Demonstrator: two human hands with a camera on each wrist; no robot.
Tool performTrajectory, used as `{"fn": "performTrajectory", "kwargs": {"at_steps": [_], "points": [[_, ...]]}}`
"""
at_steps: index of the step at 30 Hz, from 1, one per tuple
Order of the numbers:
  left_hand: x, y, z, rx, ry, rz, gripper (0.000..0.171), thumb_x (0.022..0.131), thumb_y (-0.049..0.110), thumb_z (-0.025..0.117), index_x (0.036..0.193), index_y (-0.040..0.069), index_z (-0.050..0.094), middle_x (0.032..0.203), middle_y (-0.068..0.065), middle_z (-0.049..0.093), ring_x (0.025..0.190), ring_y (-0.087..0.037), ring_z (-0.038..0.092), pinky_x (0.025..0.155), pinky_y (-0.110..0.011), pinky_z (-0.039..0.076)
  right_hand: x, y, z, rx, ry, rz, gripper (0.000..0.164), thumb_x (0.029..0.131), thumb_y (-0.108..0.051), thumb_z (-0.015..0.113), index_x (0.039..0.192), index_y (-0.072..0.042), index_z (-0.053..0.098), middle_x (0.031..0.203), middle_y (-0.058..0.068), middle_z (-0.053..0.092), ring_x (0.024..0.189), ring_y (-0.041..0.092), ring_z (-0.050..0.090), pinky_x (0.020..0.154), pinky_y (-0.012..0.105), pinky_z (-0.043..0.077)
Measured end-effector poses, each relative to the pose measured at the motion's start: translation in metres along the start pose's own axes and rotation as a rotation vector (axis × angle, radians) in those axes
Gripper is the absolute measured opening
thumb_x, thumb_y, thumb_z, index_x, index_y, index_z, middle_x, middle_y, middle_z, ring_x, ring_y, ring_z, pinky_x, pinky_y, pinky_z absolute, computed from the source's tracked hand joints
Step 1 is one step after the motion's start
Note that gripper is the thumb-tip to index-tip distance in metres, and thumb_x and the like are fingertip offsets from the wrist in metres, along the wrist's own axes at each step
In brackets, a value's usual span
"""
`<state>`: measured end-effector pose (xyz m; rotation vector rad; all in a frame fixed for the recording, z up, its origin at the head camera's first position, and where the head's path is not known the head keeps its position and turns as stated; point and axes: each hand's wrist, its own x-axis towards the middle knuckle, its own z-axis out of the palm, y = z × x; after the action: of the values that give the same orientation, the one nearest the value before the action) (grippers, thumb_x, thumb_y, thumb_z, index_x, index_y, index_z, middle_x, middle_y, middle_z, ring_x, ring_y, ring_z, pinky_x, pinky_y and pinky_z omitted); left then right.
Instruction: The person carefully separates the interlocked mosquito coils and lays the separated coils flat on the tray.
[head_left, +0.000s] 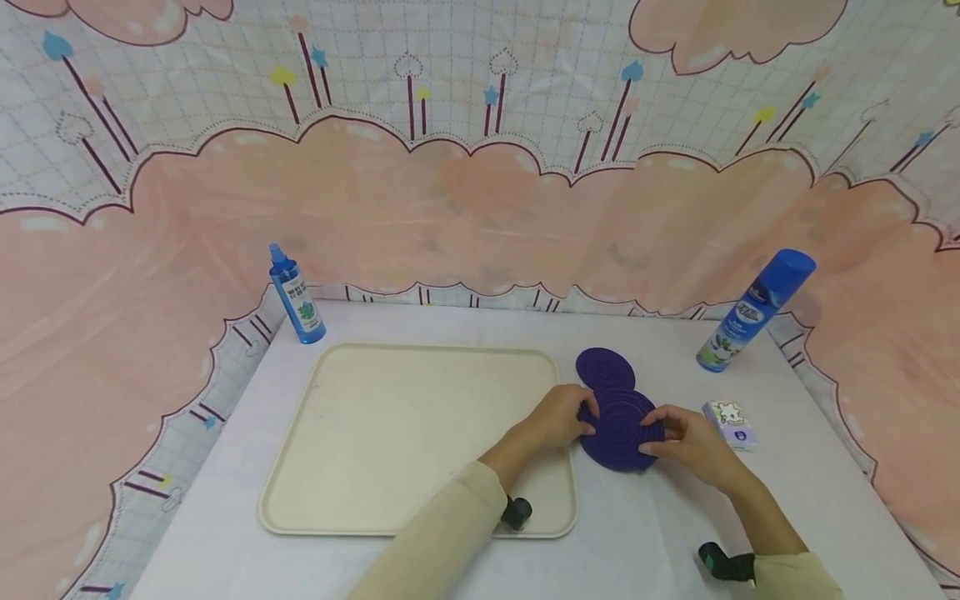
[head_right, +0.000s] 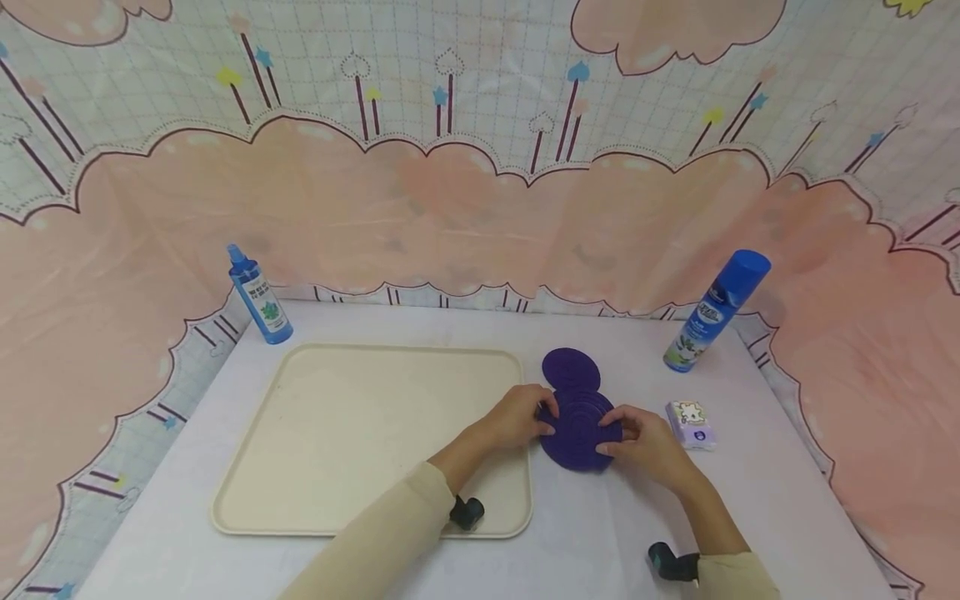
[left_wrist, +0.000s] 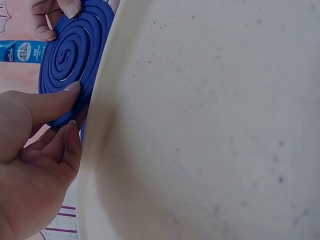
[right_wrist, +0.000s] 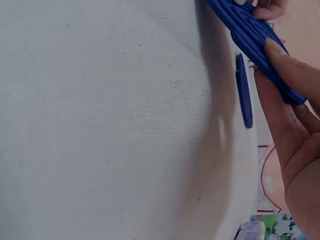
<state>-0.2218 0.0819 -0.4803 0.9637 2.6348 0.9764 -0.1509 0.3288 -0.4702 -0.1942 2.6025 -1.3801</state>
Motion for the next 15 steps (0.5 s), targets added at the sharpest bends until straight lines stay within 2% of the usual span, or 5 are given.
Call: {"fn": "performTrajectory", "kwargs": {"at_steps": [5,9,15], "points": [[0.001,-0.005,-0.004,-0.065,0.014,-0.009,0.020,0.083,0.010,0.084,0.099,0.011,0.073,0.103,-0.002,0.072,0.084,-0.004,0.055,0.078,-0.013,0.046,0.005,-0.005,-0.004,-0.005,-0.014,-0.019,0.037,0.089,-0.011,0.078,0.119,0.004,0.062,0.119,0.027,0.067,0.088,0.001,0.069,0.072,0.023,0.061],[0.000,-0.008,-0.010,-0.102,0.032,-0.021,0.020,0.083,0.009,0.084,0.100,0.010,0.073,0.102,-0.002,0.070,0.079,-0.002,0.051,0.073,-0.012,0.045,0.010,-0.012,-0.004,-0.046,-0.002,-0.030,0.037,0.089,-0.015,0.079,0.119,0.001,0.063,0.122,0.027,0.067,0.092,0.003,0.070,0.073,0.023,0.061],[-0.006,-0.009,-0.030,-0.176,0.058,-0.051,0.021,0.083,0.005,0.082,0.101,0.008,0.072,0.104,-0.006,0.068,0.080,-0.006,0.054,0.072,-0.015,0.046,0.023,-0.027,-0.003,-0.104,0.018,-0.034,0.038,0.089,-0.019,0.079,0.120,-0.003,0.065,0.123,0.023,0.069,0.103,0.020,0.073,0.075,0.021,0.060]]}}
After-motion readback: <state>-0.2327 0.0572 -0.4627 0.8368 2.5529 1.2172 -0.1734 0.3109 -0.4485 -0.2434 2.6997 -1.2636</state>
